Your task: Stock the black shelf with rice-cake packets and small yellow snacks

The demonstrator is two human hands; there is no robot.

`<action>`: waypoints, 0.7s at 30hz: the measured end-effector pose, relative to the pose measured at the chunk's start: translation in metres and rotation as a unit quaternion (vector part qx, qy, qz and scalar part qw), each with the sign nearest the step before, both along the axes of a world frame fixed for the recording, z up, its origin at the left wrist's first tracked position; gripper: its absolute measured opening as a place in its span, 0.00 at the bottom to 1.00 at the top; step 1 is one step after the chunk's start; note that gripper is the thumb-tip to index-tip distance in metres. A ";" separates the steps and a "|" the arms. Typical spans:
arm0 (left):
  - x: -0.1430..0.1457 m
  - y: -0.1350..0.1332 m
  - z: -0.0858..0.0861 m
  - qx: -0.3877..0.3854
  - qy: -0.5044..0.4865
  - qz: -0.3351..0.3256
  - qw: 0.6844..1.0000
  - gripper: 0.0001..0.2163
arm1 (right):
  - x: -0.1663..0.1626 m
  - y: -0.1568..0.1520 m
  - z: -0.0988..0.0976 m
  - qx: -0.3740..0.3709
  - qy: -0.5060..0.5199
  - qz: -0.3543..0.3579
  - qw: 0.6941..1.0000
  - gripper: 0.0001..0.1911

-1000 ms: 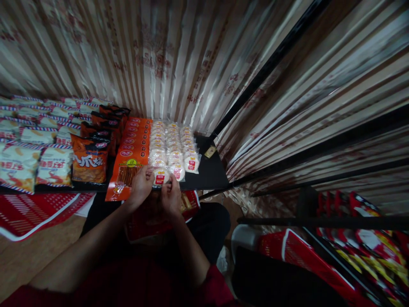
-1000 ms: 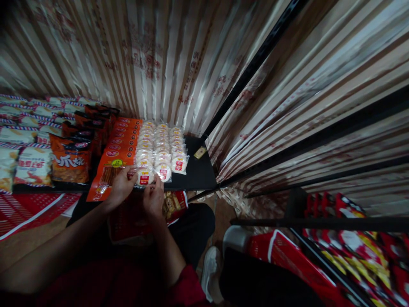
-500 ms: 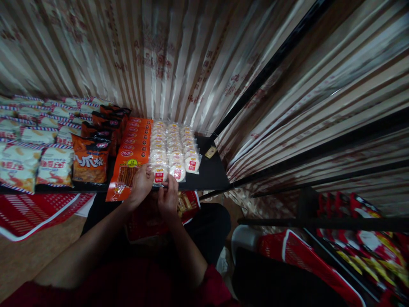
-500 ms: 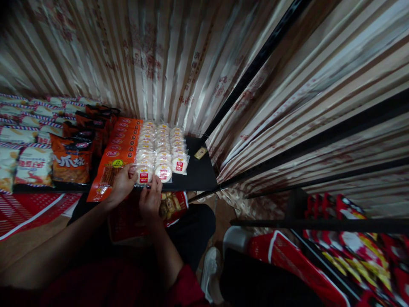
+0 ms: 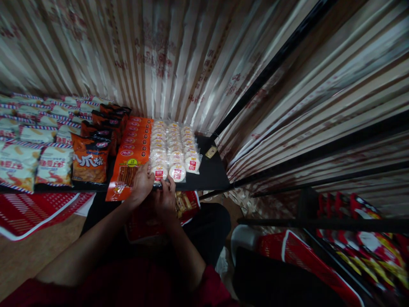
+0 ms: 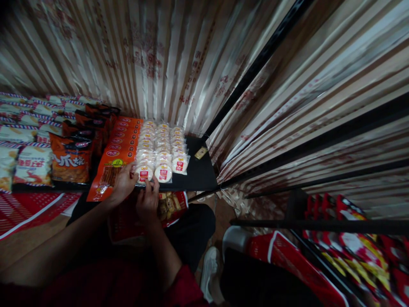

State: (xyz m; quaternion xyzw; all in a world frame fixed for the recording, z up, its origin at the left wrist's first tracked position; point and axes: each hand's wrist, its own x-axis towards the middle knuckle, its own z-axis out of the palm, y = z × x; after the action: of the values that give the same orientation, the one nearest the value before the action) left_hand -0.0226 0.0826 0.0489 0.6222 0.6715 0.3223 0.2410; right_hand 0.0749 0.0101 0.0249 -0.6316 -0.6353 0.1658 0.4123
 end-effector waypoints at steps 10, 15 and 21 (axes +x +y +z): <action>0.001 -0.021 -0.001 0.087 -0.004 0.010 0.996 0.22 | 0.000 -0.001 -0.009 -0.003 0.004 -0.016 1.000 0.21; 0.004 -0.035 -0.005 0.097 0.057 -0.076 0.991 0.17 | 0.001 -0.002 -0.008 -0.022 0.025 -0.022 0.999 0.19; -0.001 -0.036 0.003 0.100 0.066 -0.106 0.987 0.16 | 0.017 -0.010 -0.010 -0.002 0.034 -0.034 0.999 0.16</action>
State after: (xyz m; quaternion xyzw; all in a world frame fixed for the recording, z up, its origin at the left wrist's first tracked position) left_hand -0.0237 0.0465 0.0520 0.7308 0.5808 0.3182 0.1655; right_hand 0.0923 0.0002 0.0146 -0.6474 -0.5990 0.1742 0.4379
